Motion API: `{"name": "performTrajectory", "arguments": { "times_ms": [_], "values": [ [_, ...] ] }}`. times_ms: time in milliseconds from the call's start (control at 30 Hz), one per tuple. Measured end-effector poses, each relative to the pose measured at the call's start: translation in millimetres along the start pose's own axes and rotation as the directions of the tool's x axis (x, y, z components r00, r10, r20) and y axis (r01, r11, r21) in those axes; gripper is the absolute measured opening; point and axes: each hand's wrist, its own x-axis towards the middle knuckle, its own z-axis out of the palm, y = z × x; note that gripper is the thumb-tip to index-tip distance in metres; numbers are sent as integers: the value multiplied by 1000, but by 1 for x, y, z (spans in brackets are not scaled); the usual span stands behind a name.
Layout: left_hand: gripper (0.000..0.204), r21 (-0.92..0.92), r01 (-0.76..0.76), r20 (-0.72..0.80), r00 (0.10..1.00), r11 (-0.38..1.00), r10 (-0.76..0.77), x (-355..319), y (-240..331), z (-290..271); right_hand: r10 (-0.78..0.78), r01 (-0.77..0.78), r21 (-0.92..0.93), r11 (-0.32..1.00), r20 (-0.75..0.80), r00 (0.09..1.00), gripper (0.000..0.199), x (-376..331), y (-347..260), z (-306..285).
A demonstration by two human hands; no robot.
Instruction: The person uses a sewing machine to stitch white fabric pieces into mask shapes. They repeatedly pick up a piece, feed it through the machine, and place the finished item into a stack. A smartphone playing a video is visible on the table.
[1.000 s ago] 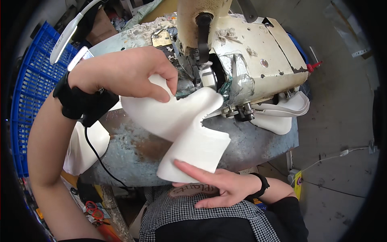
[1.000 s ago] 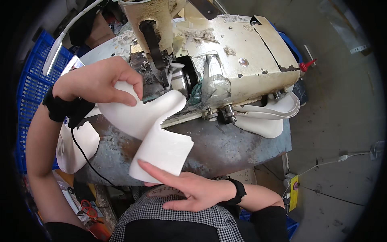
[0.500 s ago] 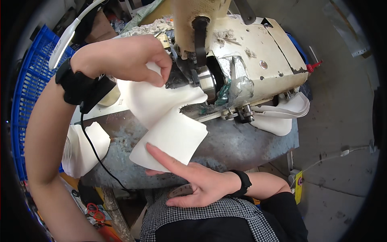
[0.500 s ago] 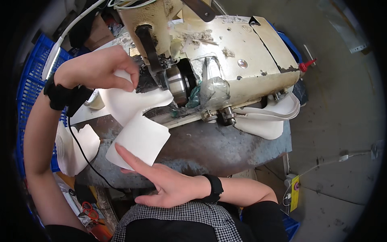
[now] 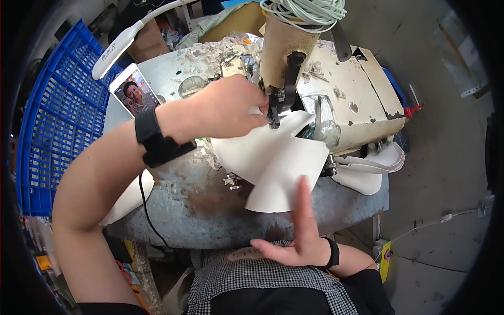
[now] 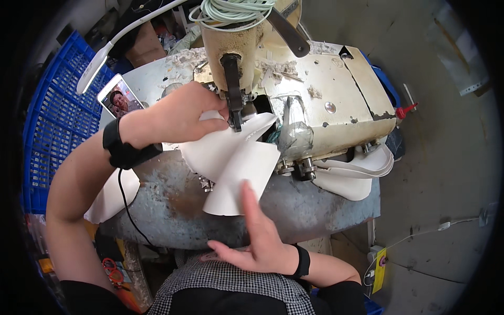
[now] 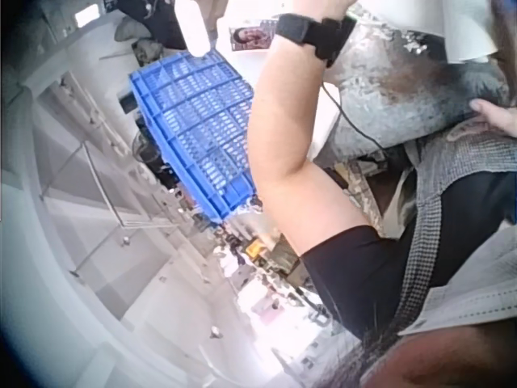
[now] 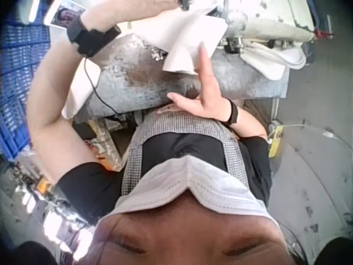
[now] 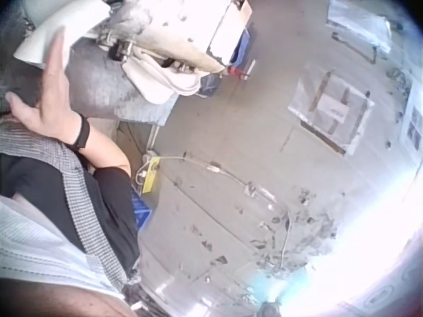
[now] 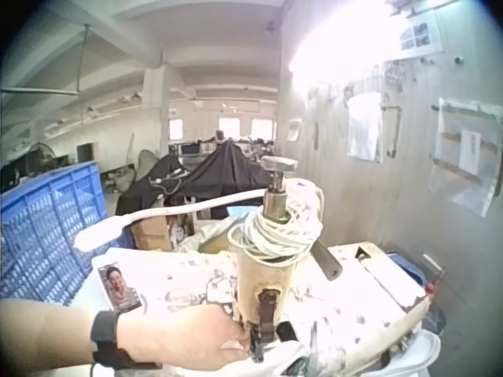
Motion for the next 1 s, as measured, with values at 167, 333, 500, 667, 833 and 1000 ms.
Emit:
{"name": "performTrajectory", "arguments": {
  "times_ms": [167, 333, 500, 667, 833, 1000],
  "values": [
    [24, -124, 42, -98, 994, 991, -55, -6, -3, 9, 30, -93, -301, 949, -206, 978, 132, -8, 3, -5],
    [25, -70, 282, -47, 957, 957, -285, -10, 10, -1, -170, -40, -550, 834, -325, 930, 88, -6, 21, -7],
    [27, -121, 475, 166, 875, 872, -454, 0, 10, -6, -289, -14, -720, 694, -297, 910, 40, 7, 25, -14],
    [27, -320, 585, 278, 810, 745, -516, 3, 13, -6, -271, -40, -696, 717, -331, 904, 37, 13, 22, -23],
    [25, -486, 600, 302, 798, 635, -522, -3, 20, 1, -311, -17, -813, 583, -242, 919, 50, 28, 14, -50],
    [27, -513, 632, 379, 774, 581, -508, -8, 19, -6, -376, 35, -870, 493, -177, 909, 50, 43, 9, -65]
  ]
}}
